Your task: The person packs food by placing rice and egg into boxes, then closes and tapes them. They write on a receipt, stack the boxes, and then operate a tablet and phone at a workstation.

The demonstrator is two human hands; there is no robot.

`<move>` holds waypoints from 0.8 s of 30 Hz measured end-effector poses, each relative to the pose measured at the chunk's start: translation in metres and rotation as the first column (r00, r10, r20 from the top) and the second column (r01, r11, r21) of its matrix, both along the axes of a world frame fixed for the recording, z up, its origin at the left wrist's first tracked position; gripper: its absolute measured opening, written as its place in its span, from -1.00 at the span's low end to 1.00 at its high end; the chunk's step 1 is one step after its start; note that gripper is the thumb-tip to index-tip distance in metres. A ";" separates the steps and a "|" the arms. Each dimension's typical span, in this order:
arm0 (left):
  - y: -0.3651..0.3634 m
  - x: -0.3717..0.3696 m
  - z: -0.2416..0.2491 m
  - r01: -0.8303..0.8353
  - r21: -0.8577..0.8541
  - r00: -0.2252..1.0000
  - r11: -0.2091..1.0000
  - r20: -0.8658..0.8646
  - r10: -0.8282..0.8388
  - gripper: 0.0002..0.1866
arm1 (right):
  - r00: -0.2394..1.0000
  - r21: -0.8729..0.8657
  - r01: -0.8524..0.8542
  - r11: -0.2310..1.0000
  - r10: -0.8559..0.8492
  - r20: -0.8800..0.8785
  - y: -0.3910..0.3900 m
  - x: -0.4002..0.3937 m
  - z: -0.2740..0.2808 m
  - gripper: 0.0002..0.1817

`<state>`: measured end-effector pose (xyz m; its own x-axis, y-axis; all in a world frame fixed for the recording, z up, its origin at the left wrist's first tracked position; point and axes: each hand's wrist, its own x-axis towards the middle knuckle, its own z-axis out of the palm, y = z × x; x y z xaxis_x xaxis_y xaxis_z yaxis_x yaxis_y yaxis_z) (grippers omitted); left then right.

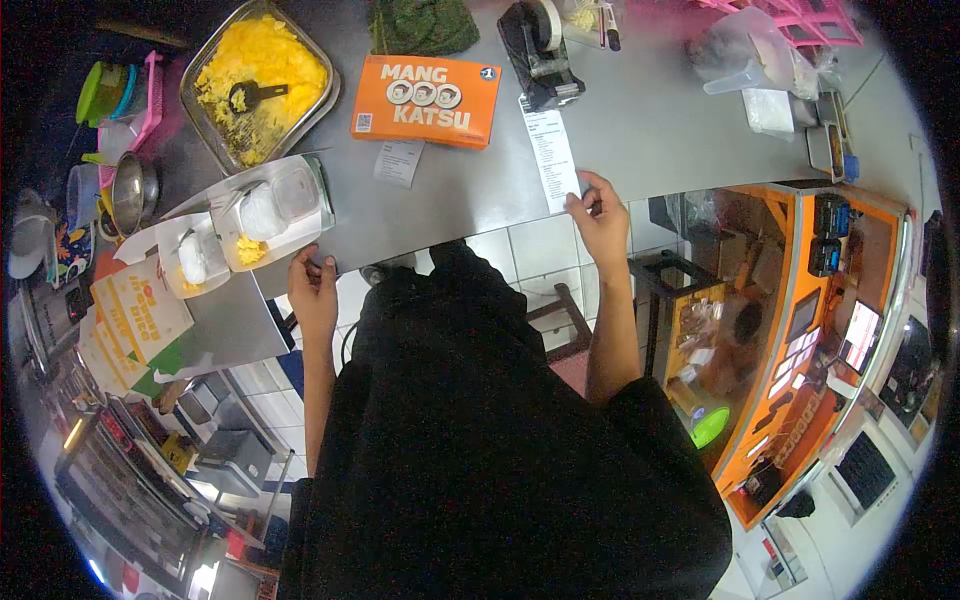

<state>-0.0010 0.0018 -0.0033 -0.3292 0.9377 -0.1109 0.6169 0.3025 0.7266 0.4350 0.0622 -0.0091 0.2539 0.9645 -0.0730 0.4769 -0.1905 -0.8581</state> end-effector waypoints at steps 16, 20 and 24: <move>0.001 0.001 0.003 0.017 0.015 0.998 1.000 -0.056 -0.016 -0.66 | 1.000 -0.045 0.008 0.999 -0.008 -0.015 0.000 0.001 -0.001 -0.56; 0.000 -0.003 -0.006 0.017 0.048 1.000 0.999 -0.021 -0.016 -0.65 | 1.000 -0.016 -0.002 1.000 0.001 -0.025 0.000 0.002 -0.004 -0.57; 0.001 0.000 -0.002 -0.002 0.002 1.000 1.000 0.001 0.002 -0.65 | 1.000 -0.003 -0.007 1.000 0.007 -0.004 0.002 -0.004 0.009 -0.56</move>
<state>-0.0010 0.0027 -0.0048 -0.3311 0.9372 -0.1096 0.6154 0.3025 0.7279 0.4313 0.0641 -0.0003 0.2469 0.9660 -0.0769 0.4743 -0.1896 -0.8597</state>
